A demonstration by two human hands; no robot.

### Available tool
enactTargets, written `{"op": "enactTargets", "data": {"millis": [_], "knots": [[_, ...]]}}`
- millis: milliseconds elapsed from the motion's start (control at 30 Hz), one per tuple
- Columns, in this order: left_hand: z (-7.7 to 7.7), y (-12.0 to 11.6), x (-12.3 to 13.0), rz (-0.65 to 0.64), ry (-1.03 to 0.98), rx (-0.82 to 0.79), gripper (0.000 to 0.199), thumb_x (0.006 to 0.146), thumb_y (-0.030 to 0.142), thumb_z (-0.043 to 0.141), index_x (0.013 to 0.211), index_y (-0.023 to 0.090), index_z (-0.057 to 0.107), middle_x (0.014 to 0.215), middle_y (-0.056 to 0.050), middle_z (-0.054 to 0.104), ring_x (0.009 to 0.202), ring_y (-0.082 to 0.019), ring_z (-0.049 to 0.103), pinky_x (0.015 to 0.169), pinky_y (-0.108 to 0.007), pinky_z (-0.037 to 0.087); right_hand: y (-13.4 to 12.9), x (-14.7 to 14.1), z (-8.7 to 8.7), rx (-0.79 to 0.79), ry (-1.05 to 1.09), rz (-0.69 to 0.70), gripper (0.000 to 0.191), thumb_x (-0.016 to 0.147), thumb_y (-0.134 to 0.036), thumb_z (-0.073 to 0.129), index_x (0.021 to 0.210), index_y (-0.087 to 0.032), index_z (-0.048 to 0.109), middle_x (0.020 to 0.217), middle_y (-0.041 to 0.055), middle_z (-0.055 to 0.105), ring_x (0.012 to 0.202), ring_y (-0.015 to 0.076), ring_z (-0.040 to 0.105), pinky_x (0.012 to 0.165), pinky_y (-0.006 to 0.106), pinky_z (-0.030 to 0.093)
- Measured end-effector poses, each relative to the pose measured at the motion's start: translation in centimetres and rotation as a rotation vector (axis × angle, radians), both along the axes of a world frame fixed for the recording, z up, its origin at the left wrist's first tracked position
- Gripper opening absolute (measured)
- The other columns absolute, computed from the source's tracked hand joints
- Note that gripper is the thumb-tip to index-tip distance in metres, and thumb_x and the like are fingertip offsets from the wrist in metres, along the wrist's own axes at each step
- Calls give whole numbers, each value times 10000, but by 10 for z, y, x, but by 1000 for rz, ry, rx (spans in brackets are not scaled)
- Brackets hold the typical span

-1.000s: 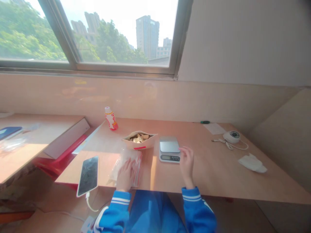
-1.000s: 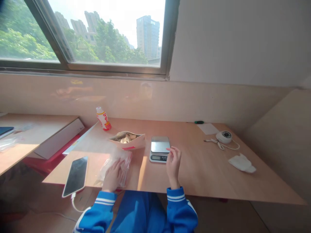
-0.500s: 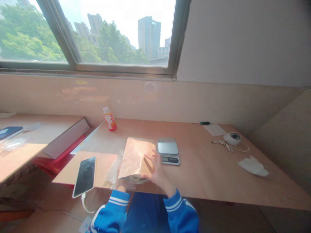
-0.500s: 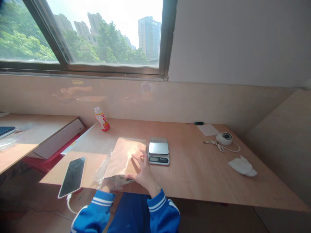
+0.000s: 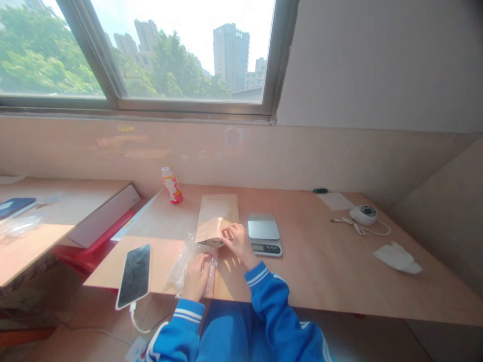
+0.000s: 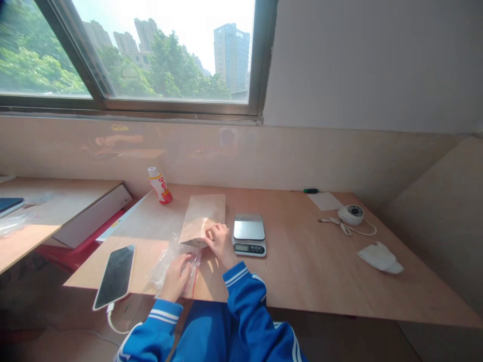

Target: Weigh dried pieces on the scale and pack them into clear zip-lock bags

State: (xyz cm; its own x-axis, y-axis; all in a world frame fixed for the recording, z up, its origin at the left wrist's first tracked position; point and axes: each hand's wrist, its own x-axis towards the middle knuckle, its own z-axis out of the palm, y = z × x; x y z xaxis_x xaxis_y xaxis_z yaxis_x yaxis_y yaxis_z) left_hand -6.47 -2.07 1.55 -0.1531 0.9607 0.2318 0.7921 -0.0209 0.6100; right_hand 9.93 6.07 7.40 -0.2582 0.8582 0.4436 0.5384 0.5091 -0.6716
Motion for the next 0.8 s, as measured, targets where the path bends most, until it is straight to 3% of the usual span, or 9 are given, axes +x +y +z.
{"op": "enactTargets", "data": {"millis": [133,300,467,633,800], "knots": [[-4,-5,8,53,113,-18,335,857,200,391,1082,220,638,1169,-77,651,1077,-236,578,923,-421,427,-21,9,-14,-9,91,-48,185,915,-222,456,969,-216,633,929,47,633,911,195,585,846,357,455],[-7,-8,11,67,238,10,322,871,197,405,1090,231,638,1164,-76,657,1056,-235,588,900,-386,407,-47,77,-47,-23,153,-333,249,926,-228,390,972,-202,633,905,73,608,872,213,578,787,365,478],[-6,-6,11,72,276,1,328,881,198,380,1093,224,628,1167,-71,650,1038,-230,582,861,-372,407,-49,132,-74,93,-79,-541,262,904,-309,441,963,-233,684,941,95,537,895,245,543,800,424,461],[-5,-7,13,69,284,12,325,877,192,381,1085,219,629,1152,-71,655,1023,-221,579,853,-357,404,-49,135,-82,119,-233,-513,275,903,-332,437,974,-273,696,1039,95,537,939,258,521,804,450,439],[-3,-7,14,71,283,3,323,877,197,377,1087,220,621,1159,-68,653,1042,-224,575,862,-360,403,-53,131,-76,111,-319,-541,329,931,-334,382,968,-282,705,1089,104,536,941,267,499,778,446,418]]}}
